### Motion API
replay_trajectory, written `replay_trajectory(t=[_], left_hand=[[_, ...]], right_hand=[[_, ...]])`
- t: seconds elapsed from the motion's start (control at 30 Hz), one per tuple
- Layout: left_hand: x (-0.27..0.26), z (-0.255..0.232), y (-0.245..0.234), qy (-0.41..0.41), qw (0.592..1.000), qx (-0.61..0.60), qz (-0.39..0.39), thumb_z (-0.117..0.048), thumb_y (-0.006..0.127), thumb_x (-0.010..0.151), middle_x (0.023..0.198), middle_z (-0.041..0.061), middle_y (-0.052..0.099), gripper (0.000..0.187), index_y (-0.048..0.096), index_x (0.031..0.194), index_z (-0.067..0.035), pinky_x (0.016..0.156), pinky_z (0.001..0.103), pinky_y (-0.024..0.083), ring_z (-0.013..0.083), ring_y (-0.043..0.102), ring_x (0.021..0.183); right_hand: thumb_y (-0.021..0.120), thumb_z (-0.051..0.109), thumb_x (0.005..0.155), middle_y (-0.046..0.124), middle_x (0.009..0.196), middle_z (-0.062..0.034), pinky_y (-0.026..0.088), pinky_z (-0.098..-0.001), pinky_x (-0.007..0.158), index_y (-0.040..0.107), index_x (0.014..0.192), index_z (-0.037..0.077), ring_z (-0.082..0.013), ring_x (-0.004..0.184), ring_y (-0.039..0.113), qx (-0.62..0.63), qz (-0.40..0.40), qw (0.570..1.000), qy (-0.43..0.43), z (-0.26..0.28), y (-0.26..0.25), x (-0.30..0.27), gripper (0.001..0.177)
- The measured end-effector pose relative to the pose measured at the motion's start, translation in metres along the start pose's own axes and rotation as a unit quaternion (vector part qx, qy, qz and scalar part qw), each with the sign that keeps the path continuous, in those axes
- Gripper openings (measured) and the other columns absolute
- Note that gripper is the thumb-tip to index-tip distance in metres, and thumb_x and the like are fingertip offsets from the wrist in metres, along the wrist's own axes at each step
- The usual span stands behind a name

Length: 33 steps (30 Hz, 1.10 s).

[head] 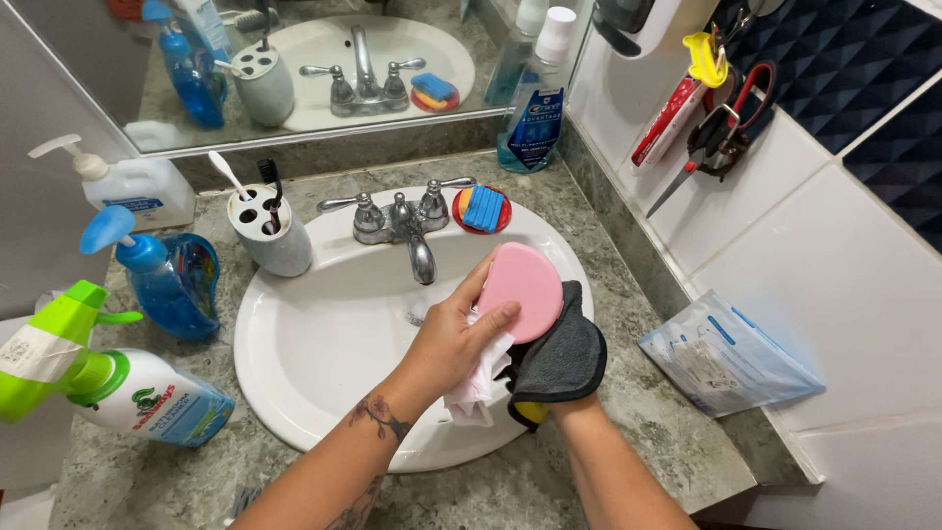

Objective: The person cleans a bathroom sink area using a yellow cloth and a white scrub brush. They wipe the sink basin, faucet, and surrounding countertop, then scrub a toothbrush holder under running water. The person also wipes a mouthwash bottle and a small pink container before placing them back on the counter.

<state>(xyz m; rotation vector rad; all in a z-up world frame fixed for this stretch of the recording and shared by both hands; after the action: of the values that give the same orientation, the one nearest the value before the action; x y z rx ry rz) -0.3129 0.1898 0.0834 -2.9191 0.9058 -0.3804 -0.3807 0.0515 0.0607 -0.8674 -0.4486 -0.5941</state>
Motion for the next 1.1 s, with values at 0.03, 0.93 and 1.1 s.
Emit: replay_trajectory(t=[0.03,0.93,1.1], left_hand=[[0.001,0.002,0.002,-0.007,1.0,-0.004,0.0,-0.041,0.066,0.094,0.144,0.015,0.064,0.073,0.041,0.156,-0.012,0.11,0.032,0.043,0.0214,0.059,0.135],[0.125,0.059,0.006,-0.035,0.998,0.053,0.024,-0.043,0.078,0.09,0.125,0.017,0.069,0.074,0.052,0.145,-0.001,0.088,0.03,0.054,0.0166,0.068,0.106],[0.151,0.073,-0.033,-0.113,0.988,0.062,-0.085,-0.051,0.068,0.092,0.109,0.018,0.071,0.071,0.055,0.141,-0.002,0.076,0.031,0.054,0.0164,0.068,0.089]], right_hand=[[0.083,0.034,0.073,0.069,0.088,-0.0176,0.054,-0.0458,0.069,0.054,0.117,-0.002,-0.0398,0.079,0.066,-0.034,0.019,0.999,-0.015,0.004,-0.001,0.001,0.064],[0.064,0.023,0.094,0.068,0.11,-0.0171,0.062,-0.0456,0.077,0.059,0.127,-0.001,-0.0287,0.091,0.071,0.46,0.123,0.788,0.391,-0.135,0.042,0.067,0.041],[0.067,0.024,0.093,0.066,0.109,-0.0161,0.063,-0.0434,0.077,0.059,0.117,0.001,-0.0305,0.089,0.071,0.445,-0.002,0.767,0.462,-0.229,0.094,0.128,0.034]])
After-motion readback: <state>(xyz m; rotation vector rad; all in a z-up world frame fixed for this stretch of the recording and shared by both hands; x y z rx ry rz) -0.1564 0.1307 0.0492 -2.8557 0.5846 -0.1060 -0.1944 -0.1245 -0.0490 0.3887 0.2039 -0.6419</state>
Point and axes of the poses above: each hand's wrist, its own x-axis towards the middle knuckle, its own y-axis out of the palm, z = x × y, the point moved 9 cm from there along x, towards the middle knuckle
